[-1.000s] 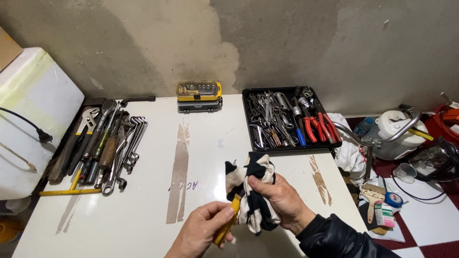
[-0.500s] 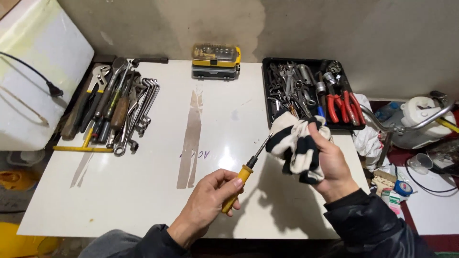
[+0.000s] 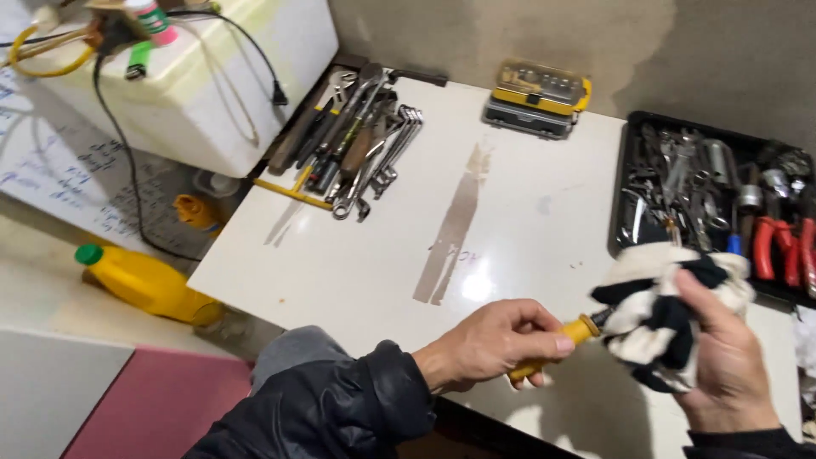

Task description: The person is cleaning various screwdrivers by wiping them with a cloth at a workbench.

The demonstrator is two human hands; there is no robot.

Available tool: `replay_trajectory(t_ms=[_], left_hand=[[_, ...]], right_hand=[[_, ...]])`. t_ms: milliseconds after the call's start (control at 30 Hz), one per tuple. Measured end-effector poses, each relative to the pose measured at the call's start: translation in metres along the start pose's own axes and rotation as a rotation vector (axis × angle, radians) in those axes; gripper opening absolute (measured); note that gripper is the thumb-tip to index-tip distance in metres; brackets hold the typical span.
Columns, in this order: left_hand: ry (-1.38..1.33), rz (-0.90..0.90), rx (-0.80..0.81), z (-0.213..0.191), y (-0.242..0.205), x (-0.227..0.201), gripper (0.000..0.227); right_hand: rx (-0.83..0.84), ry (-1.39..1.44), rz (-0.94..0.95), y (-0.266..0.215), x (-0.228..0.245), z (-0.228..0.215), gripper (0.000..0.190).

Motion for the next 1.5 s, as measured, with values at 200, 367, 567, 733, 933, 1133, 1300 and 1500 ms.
replay_trajectory(t_ms=[200,367,567,733,933,1133,1300,1500], left_hand=[[0.147,-0.041,-0.011,-0.017,-0.018,-0.012,0.037],[0.217,-0.005,-0.284,-0.064,-0.026,-0.046,0.033],[0.285,-0.047,-0.482,-0.126,-0.038,-0.075,0.034],[0.207,-0.043,-0.622,-0.171,-0.041,-0.068,0.028],[0.193,-0.029,-0.684,-0.197,-0.042,-0.063,0.027],[0.249,-0.057,-0.731,-0.212,-0.047,-0.068,0.033],[0.229,-0.075,-0.824,-0.232,-0.048,-0.06,0.032],[0.259,-0.178,-0.867,-0.238,-0.063,-0.069,0.034]], right_hand=[[-0.13,-0.352,-0.179,0.041,0.016,-0.07,0.036],[-0.275,-1.538,0.002,0.016,-0.003,-0.037,0.065],[0.346,-2.106,0.186,0.047,-0.087,-0.055,0.085],[0.442,-2.129,0.191,0.056,-0.09,-0.062,0.092],[0.339,-2.143,0.163,0.059,-0.092,-0.068,0.103],[0.261,-2.152,0.065,0.046,-0.08,-0.048,0.098],[0.291,-2.175,0.0,0.067,-0.095,-0.071,0.098],[0.361,-2.195,0.254,0.062,-0.093,-0.054,0.11]])
Point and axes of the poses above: each hand's wrist, its own y-axis towards the middle knuckle, its own z-axis out of the palm, x = y × z, the point moved 8 cm from there along y, towards the middle knuckle, and after that the axes turned 6 degrees about y, right-handed, at the moved point
